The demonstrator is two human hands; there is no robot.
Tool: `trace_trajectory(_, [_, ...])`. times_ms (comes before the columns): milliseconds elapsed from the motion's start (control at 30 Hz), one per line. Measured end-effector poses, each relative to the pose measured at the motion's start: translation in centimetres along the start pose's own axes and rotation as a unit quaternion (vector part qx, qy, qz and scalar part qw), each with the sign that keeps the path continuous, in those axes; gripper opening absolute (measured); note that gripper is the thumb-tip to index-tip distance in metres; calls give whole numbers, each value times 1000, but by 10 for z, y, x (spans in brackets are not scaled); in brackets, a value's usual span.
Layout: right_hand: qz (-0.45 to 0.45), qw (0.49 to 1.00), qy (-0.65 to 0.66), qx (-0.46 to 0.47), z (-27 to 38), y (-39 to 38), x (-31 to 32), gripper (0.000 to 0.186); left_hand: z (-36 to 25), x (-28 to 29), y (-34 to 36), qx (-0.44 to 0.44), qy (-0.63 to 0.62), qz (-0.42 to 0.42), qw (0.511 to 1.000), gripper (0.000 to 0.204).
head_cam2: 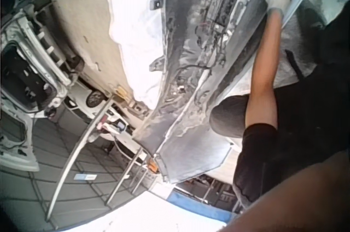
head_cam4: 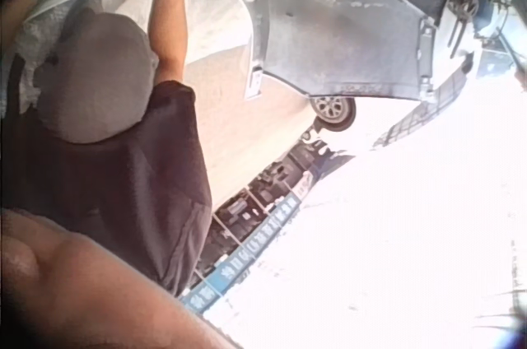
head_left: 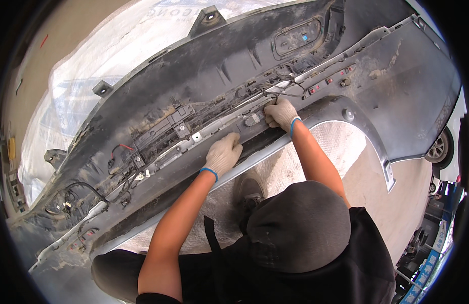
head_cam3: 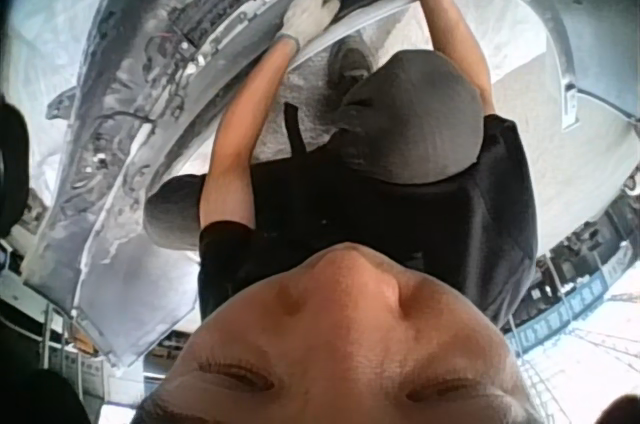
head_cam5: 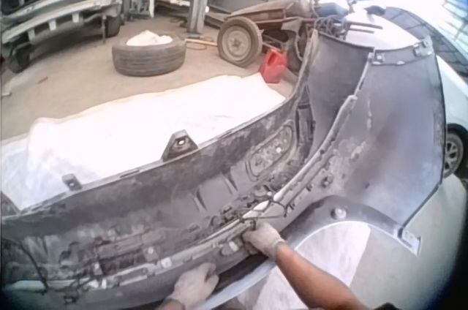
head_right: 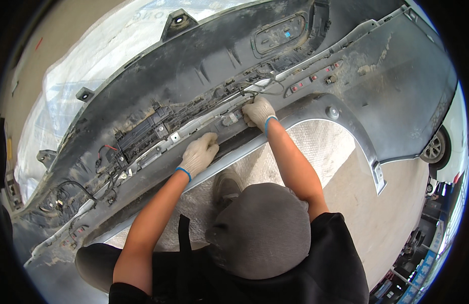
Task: The person works on the interior of a detached car bumper, disconnecting and reconnecting multiple electrical connectors and wiring harnesses. They manipulate several small plugs and clips along the bumper's internal frame, then lift the bumper to reposition it.
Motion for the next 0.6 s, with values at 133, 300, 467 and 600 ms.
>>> trace_trajectory(133, [13,999,-1,-40,-5,2,0,11,-9,-6,17,19,38,1,999,34])
trace_trajectory(300, [96,986,84,-108,-13,8,-6,15,-12,-14,38,46,16,1,999,35])
trace_trajectory(467, [91,989,38,-109,-8,2,-10,20,-17,-18,52,25,58,-16,998,37])
trace_trajectory(600, [109,983,8,-149,-10,5,-7,22,-11,-24,61,22,34,41,998,38])
Point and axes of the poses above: each hand's wrist, its own y-axis towards the middle knuckle, its own x-axis out of the back of the hand, z = x × y, the point moved 8 cm from there along y, towards the middle knuckle, and after that the axes turned 1 degree about y, right-handed, at the moved point
